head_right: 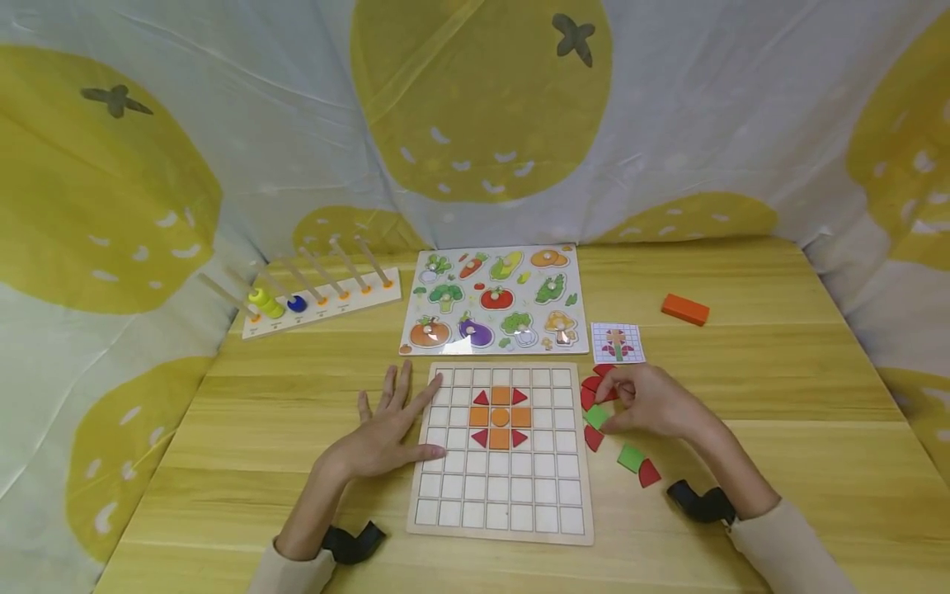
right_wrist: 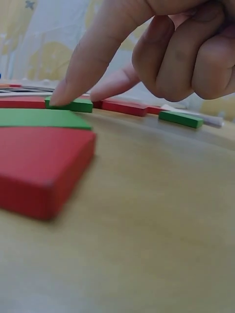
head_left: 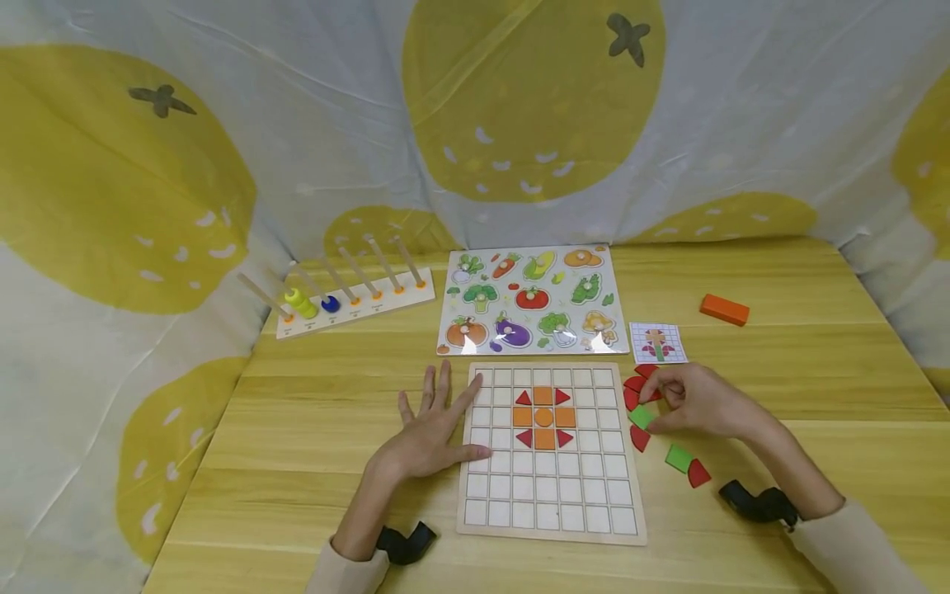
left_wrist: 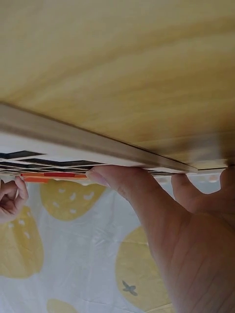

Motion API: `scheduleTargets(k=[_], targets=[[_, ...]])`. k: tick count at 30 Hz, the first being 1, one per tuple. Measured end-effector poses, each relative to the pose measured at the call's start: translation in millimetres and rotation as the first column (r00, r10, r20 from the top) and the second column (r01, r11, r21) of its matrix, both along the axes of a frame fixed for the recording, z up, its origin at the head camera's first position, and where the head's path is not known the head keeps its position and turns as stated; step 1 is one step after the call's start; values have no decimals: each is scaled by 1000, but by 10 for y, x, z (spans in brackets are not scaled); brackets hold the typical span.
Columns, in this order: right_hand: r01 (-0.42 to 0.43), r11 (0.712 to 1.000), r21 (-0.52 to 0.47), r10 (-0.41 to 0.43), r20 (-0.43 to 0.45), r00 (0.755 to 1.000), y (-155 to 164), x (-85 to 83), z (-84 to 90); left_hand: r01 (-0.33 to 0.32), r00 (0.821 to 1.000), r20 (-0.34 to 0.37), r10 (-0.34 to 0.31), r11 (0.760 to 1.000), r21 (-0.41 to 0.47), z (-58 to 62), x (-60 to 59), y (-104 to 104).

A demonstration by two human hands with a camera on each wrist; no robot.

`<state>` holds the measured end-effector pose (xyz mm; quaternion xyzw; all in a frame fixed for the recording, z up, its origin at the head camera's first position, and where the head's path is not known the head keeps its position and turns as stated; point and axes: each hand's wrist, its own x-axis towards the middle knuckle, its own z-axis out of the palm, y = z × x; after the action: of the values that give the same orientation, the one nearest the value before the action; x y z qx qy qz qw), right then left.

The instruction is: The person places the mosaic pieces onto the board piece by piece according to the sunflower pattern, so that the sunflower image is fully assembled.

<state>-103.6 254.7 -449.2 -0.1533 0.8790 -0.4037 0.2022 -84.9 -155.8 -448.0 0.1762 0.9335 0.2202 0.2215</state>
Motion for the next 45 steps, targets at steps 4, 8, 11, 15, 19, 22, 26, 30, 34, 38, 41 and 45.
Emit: scheduleTargets(k=[4,8,11,15,19,22,26,30,34,38,41,45], targets=[[1,1000,-5,-1,-1,1000,-30,2,-19,-3,1000,7,3,1000,1,-20,-1,-6],[28,1000,9,-29,5,1000,-60,15,-10,-6,1000,8,6,1000,-1,-22,0,-9],[41,999,32,-41,1,999,-89,27,-1,-9,1000,6,9,1000,1,-18,4,-11],[42,997,57,-42,-3,999,-108,32,2,-8,1000,6,8,1000,-3,-18,9,-13],[29,998,55,-28,-6,1000,-82,19,2,-8,1000,3,8,1000,-11,-24,6,-13],[-11,999,32,11,-9,1000,-36,1,-4,-7,1000,-1,7,1000,-17,-29,0,-12],[-77,997,-22,77,26,997,51,-19,1,-3,1000,-1,3,1000,-18,-32,-7,-8],[-129,990,-57,133,73,988,124,-31,12,1,1000,0,-1,1000,-17,-30,-16,0],[-145,989,-41,147,73,986,130,-36,-3,-1,1000,4,1,1000,-24,-25,-18,4],[-132,991,-8,132,63,989,95,-26,7,-4,1000,6,4,1000,-25,-19,-14,1],[-110,994,23,110,32,993,63,-6,47,-5,1000,4,5,1000,-22,-23,-12,1],[-65,998,0,65,-39,997,-87,59,134,-6,1000,7,7,1000,-20,-24,-15,4]])
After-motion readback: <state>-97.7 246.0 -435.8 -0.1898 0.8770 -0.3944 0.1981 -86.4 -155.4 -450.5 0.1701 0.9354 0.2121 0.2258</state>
